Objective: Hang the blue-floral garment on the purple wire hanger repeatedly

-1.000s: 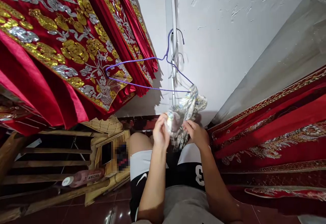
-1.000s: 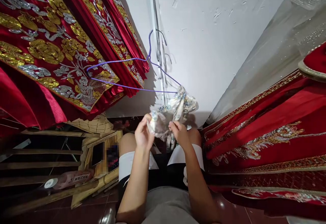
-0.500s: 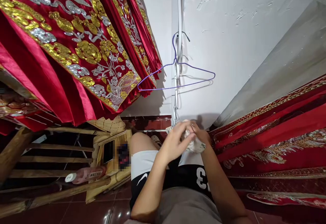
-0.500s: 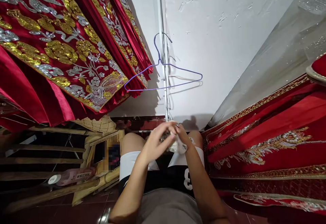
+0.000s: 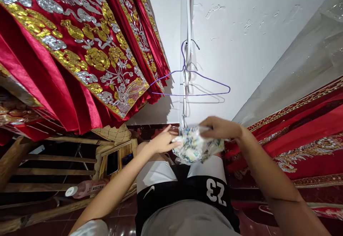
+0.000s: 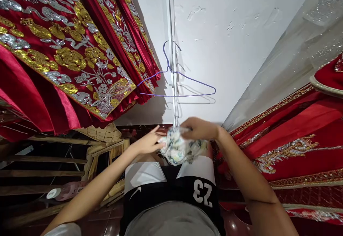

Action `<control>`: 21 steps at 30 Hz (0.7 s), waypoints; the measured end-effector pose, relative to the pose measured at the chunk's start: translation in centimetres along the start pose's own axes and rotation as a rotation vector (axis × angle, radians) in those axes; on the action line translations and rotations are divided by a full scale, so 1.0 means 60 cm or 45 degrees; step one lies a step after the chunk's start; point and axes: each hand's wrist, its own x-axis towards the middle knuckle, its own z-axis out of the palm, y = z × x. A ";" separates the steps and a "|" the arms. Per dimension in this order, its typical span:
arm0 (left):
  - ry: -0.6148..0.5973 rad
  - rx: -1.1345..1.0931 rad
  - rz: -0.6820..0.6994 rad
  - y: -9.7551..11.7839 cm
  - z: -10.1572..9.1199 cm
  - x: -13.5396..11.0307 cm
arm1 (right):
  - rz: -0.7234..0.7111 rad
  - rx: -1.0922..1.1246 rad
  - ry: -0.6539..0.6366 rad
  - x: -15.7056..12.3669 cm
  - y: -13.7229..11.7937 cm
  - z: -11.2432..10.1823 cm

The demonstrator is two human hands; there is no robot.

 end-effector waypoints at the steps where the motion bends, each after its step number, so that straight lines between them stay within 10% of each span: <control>1: 0.025 0.115 -0.097 -0.015 -0.017 -0.010 | -0.064 -0.064 0.269 0.008 0.001 -0.012; 5: 0.061 0.440 -0.428 -0.056 -0.083 -0.045 | -0.266 -0.110 1.072 0.082 0.035 -0.046; 12: 0.200 0.648 -0.650 -0.021 -0.126 -0.087 | -0.094 -0.056 1.092 0.210 0.126 -0.064; 17: 0.264 0.689 -0.930 -0.005 -0.144 -0.108 | -0.070 -0.208 1.031 0.162 0.123 -0.041; 21: 0.640 0.490 -1.036 -0.007 -0.175 -0.109 | -0.074 -0.296 1.065 0.097 0.100 -0.026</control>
